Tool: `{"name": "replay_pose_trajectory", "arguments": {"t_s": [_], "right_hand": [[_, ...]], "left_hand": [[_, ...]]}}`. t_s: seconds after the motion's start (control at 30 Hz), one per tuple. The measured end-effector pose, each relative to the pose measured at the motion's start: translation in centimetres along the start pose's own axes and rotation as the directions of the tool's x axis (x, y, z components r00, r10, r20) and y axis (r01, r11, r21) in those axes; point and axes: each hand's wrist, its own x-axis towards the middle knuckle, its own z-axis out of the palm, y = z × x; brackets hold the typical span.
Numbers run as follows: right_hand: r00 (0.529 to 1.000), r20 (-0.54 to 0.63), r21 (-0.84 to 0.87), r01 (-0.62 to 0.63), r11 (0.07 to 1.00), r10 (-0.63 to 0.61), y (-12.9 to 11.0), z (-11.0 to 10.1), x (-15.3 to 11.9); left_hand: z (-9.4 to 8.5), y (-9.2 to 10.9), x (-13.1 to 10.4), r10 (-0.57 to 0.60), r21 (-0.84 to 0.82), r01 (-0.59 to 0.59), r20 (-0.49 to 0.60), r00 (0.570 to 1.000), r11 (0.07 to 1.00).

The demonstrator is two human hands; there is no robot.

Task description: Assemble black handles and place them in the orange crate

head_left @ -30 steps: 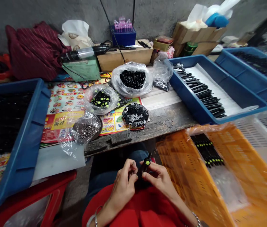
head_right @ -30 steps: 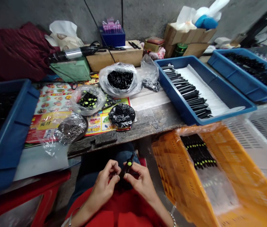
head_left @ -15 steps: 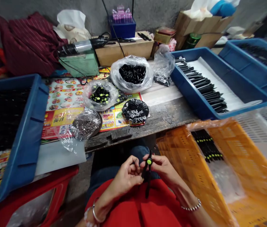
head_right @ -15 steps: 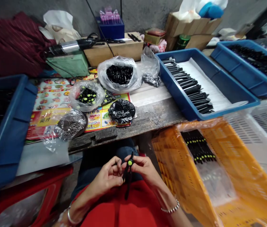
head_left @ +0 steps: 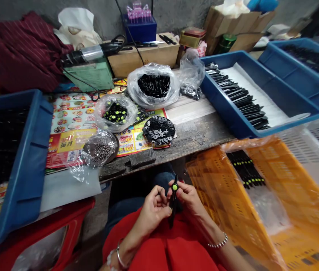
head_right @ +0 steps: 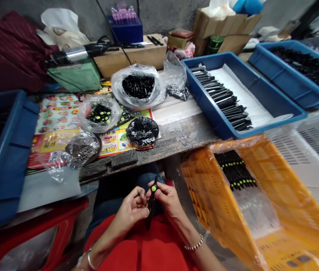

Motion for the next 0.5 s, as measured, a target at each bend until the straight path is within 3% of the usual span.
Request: {"name": "replay_pose_trajectory", "arguments": {"t_s": [0.27, 0.4, 0.5], "right_hand": [[0.998, 0.025, -0.034, 0.064, 0.997, -0.063, 0.1, 0.4, 0.6], [0.992, 0.101, -0.127, 0.091, 0.988, -0.078, -3.0, 0.8, 0.5], [0.990, 0.129, -0.202, 0.078, 0.976, -0.052, -6.2, 0.1, -0.2]], "left_hand": [[-0.3, -0.3, 0.4, 0.035, 0.050, -0.034, -0.029, 0.999, 0.998], [0.2, 0.1, 0.7, 0.077, 0.131, -0.069, -0.053, 0.996, 0.989], [0.9, 0.7, 1.7, 0.047, 0.250, -0.032, -0.055, 0.997, 0.968]]}}
